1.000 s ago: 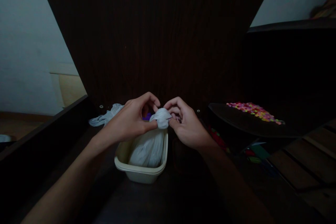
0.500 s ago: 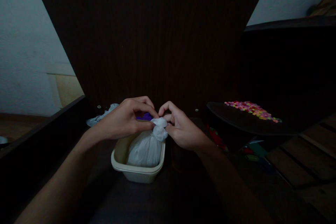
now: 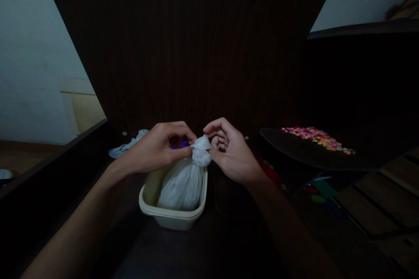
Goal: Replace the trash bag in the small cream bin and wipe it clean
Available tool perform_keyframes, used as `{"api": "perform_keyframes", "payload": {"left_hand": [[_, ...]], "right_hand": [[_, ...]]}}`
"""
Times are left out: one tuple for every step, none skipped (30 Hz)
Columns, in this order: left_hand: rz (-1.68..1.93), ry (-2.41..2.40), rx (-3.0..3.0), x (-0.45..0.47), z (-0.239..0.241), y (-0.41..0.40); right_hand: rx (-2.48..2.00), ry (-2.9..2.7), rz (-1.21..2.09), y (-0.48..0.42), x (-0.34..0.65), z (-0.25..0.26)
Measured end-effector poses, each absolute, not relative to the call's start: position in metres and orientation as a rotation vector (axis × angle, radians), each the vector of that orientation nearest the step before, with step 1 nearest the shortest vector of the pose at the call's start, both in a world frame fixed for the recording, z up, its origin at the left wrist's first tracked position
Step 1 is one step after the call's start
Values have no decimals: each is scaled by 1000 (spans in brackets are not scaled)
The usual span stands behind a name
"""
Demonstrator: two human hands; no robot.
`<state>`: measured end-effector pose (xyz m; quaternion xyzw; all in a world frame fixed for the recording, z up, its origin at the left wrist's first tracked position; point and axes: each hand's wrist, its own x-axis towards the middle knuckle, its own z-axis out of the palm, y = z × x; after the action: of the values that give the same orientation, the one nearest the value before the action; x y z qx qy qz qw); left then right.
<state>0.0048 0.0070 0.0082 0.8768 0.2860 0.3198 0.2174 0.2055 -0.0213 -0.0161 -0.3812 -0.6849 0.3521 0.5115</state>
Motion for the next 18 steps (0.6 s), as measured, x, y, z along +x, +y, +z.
{"api": "perform_keyframes", "payload": {"left_hand": [[885, 799, 2430, 5, 9, 7], [887, 806, 2432, 5, 9, 6], [894, 814, 2435, 5, 10, 6], [897, 816, 2439, 5, 10, 6], [903, 817, 2441, 5, 11, 5], [907, 821, 2443, 4, 11, 5], [909, 829, 2444, 4, 11, 5], [912, 838, 2446, 3, 11, 5], [920, 850, 2447, 3, 11, 5], [928, 864, 2449, 2, 11, 5], [937, 879, 2449, 2, 10, 5], [941, 887, 2448, 2, 10, 5], [943, 890, 2444, 2, 9, 6], [937, 889, 2440, 2, 9, 6], [925, 884, 2437, 3, 9, 6], [914, 877, 2432, 3, 9, 6], [900, 866, 2424, 4, 10, 6], [880, 855, 2414, 4, 11, 6]], "right_hand": [[-909, -1643, 842, -21, 205, -16], [-901, -1642, 843, -21, 205, -17], [-898, -1645, 843, -22, 205, -17], [-898, -1649, 839, -22, 205, -16], [-903, -1659, 835, -23, 204, -16], [-909, -1669, 832, -23, 204, -16], [-914, -1680, 836, -24, 204, -16], [-918, -1691, 846, -24, 204, -16], [-920, -1701, 863, -25, 204, -16], [-915, -1705, 888, -25, 204, -16], [-902, -1706, 935, -26, 204, -17], [-879, -1704, 1006, -26, 203, -17], [-851, -1704, 1097, -27, 203, -18], [-820, -1703, 1197, -28, 203, -18], [-789, -1704, 1294, -28, 203, -18], [-766, -1707, 1370, -29, 203, -17], [-753, -1711, 1412, -29, 203, -17], [-748, -1711, 1420, -30, 203, -16]]}}
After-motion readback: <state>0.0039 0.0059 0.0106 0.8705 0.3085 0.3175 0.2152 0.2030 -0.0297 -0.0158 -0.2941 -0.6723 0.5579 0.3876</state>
